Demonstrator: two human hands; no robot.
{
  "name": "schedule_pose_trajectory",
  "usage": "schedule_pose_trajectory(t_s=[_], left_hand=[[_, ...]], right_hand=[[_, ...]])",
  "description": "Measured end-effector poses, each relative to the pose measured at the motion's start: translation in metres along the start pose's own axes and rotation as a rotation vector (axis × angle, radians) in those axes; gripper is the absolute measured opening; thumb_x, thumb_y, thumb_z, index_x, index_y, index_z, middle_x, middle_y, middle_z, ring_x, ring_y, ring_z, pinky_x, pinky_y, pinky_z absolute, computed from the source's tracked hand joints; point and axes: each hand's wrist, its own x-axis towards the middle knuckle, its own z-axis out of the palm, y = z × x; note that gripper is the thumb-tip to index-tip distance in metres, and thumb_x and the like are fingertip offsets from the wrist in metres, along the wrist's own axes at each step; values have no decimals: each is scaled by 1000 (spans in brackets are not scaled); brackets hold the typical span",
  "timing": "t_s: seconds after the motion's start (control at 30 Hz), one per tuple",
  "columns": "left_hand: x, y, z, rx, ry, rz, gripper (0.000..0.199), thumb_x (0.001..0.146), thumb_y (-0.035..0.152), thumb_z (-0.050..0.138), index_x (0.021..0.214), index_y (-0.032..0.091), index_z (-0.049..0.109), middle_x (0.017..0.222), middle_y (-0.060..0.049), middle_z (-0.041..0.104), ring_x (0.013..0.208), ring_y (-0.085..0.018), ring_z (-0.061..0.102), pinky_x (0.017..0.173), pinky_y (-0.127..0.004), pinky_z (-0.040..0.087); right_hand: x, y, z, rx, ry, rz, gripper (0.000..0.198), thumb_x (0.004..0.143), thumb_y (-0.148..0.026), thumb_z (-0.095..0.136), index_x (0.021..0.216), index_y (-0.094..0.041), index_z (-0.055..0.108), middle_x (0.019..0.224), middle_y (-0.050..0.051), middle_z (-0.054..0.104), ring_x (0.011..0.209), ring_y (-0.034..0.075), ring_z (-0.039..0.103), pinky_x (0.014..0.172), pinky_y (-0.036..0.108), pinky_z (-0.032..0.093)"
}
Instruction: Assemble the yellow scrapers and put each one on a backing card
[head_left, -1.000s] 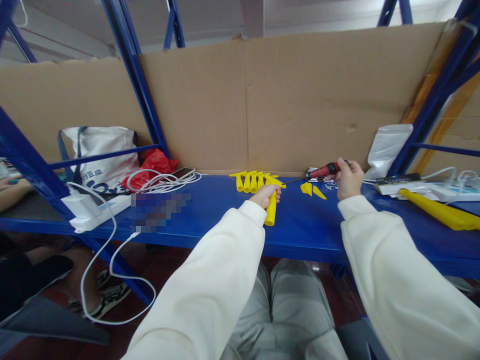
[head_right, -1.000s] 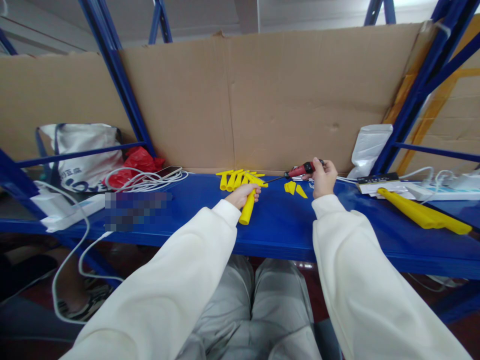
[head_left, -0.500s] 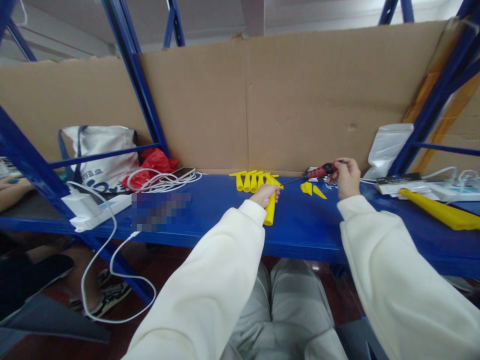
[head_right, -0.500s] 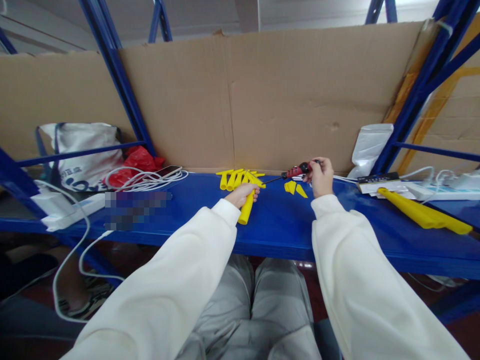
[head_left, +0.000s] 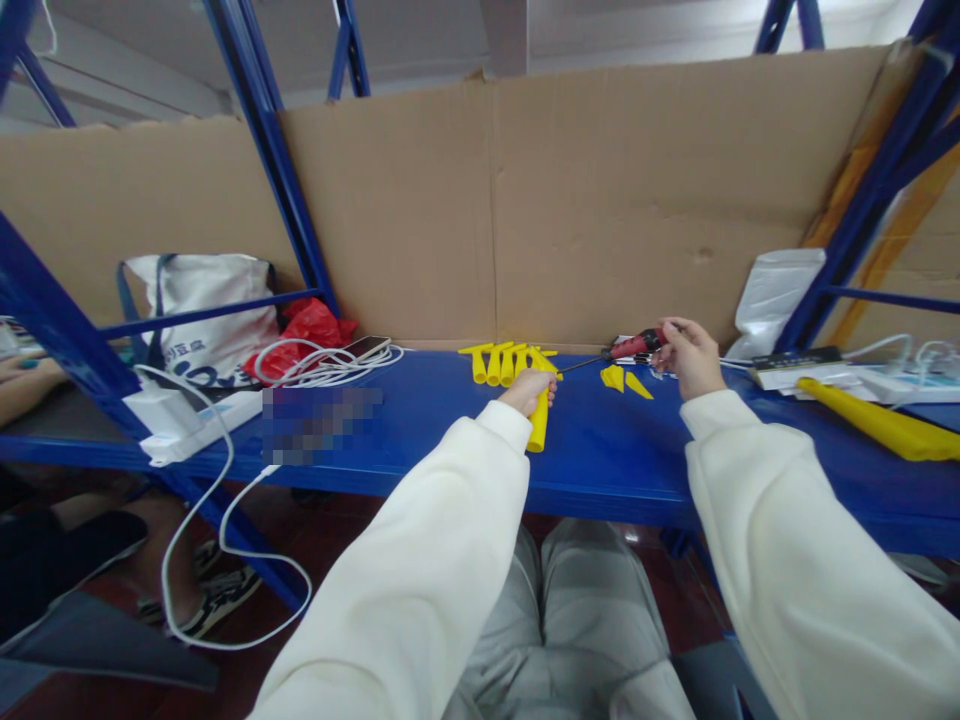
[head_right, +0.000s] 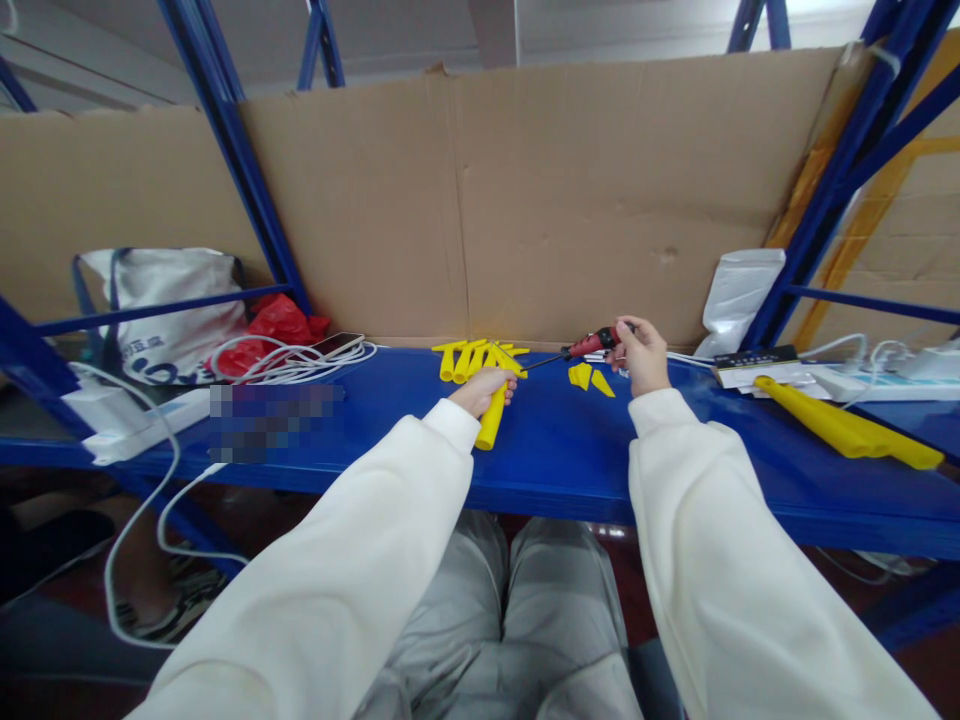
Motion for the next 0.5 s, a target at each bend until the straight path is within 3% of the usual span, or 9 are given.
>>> schedule_pose_trajectory(t_s=[0.23,0.5], left_hand=[[-5,2,2,127,48,5,22,86,3,51,69,18,49,46,6,41,41,-6,36,43,-17,28],[-4,2,1,154,52,18,25,87,3,49,67,18,46,47,6,41,41,-5,35,44,-18,28]], right_hand=[[2,8,-1,-129,-19,-109,17,78,-31,64,91,-23,58,47,-10,44,35,9,38,33,20,25],[5,9,-6,-77,-28,-103,34,71,-43,77,76,-22,51,40,-9,42,29,9,37,30,21,26]])
